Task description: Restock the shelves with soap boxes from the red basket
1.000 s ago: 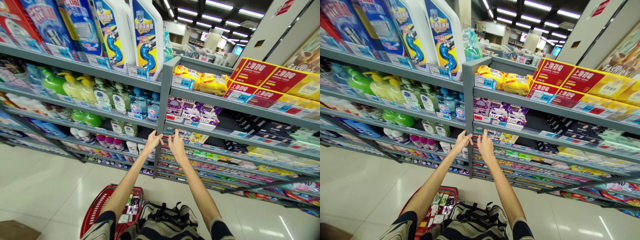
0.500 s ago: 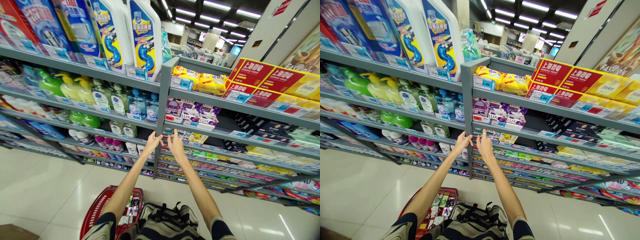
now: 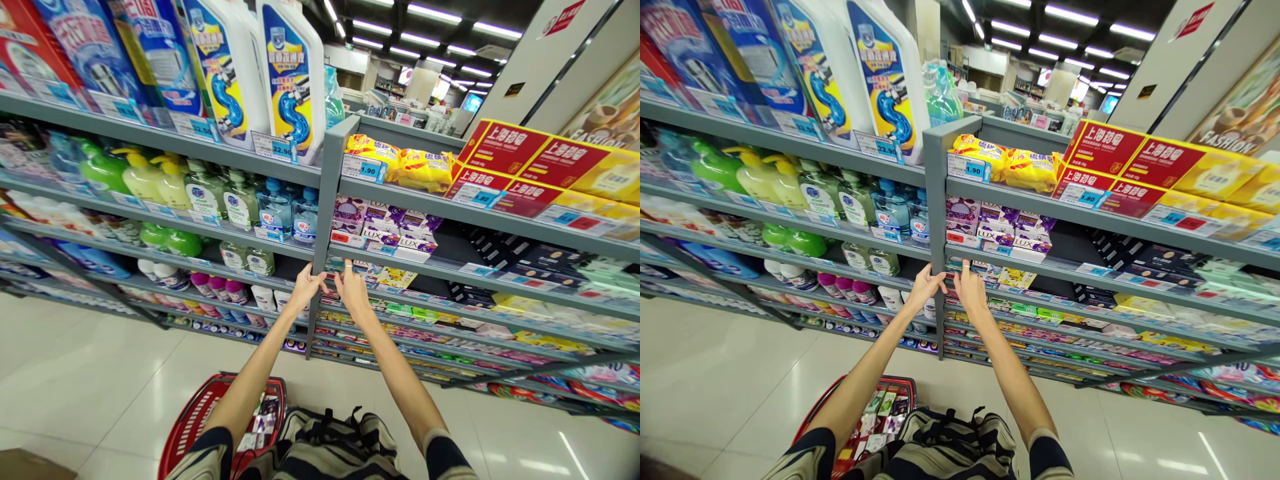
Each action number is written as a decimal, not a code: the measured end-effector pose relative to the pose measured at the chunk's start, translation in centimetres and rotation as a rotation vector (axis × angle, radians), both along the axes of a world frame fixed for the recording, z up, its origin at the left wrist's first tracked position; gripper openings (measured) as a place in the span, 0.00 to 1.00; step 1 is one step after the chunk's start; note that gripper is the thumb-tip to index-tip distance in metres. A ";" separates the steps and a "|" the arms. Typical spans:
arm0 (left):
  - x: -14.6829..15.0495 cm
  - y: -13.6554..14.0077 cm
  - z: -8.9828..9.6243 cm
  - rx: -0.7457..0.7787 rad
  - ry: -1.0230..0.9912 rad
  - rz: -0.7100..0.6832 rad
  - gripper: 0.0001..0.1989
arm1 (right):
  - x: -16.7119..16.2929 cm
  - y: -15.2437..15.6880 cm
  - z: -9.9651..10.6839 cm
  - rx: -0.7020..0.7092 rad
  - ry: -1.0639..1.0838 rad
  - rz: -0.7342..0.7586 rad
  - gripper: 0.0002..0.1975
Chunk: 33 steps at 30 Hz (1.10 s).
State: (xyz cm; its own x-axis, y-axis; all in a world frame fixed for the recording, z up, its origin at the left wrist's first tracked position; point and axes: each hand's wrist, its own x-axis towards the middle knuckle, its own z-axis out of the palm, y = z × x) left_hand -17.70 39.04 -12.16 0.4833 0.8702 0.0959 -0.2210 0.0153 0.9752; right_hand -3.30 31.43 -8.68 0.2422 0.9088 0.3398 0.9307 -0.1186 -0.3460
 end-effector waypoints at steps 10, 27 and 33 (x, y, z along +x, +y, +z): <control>0.3 -0.7 -0.2 -0.010 -0.017 0.037 0.39 | 0.4 0.6 -0.4 0.054 0.038 -0.011 0.23; 0.0 -0.7 -0.1 -0.013 -0.019 0.003 0.43 | 1.0 2.3 -1.0 0.509 0.245 0.048 0.21; 0.2 -0.7 -0.3 -0.001 -0.017 0.021 0.41 | 0.7 2.3 -0.9 0.612 0.254 0.068 0.21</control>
State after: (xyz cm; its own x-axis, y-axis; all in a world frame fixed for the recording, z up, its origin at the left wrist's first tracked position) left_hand -17.45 38.37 -12.48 0.4634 0.8802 0.1027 -0.2378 0.0119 0.9712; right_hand -2.55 33.71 -9.54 0.3320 0.5858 0.7393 0.8100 0.2247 -0.5417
